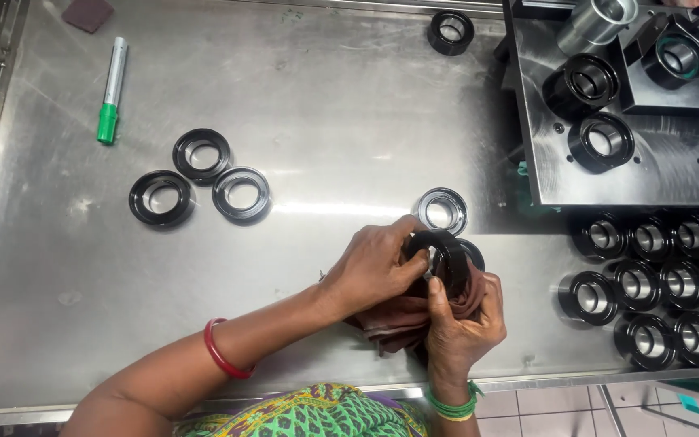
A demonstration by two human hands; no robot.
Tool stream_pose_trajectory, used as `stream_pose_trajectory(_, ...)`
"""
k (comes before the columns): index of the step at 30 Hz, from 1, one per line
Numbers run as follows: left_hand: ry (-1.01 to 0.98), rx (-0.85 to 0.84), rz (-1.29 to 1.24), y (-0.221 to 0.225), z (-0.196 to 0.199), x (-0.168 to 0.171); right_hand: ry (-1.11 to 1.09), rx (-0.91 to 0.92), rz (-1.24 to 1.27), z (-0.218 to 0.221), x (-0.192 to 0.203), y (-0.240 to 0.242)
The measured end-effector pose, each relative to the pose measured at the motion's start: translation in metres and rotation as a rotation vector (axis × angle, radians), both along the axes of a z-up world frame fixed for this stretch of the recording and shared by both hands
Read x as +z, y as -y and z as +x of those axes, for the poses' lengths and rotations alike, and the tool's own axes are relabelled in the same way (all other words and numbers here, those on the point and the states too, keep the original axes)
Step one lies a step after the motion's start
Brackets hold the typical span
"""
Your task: Wiping and sorting black metal rings on an inspection table.
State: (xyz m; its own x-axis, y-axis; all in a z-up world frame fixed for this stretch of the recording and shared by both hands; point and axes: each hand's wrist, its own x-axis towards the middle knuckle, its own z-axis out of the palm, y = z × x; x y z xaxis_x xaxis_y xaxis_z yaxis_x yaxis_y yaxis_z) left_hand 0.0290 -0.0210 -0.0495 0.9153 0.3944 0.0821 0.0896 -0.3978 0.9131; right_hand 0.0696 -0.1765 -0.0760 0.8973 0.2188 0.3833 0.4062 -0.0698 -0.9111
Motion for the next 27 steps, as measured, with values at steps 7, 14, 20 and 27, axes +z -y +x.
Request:
stream_pose_trajectory(7, -0.039, -0.320, -0.892, -0.041, -0.026, 0.009, 0.172, 0.177, -0.191, 0.027, 0.020, 0.009)
stream_pose_trajectory(14, -0.223, -0.362, -1.014, -0.039, -0.045, -0.010, 0.354, 0.335, -0.368, 0.028, 0.057, -0.026)
stream_pose_trajectory(20, -0.062, -0.053, -0.792, -0.055, -0.060, 0.016, 0.028, 0.262, -0.041, 0.010, 0.017, -0.002)
stream_pose_trajectory(27, 0.015, -0.076, -0.644, -0.044, -0.063, 0.038, 0.482, 0.461, -0.573, -0.018, 0.044, -0.038)
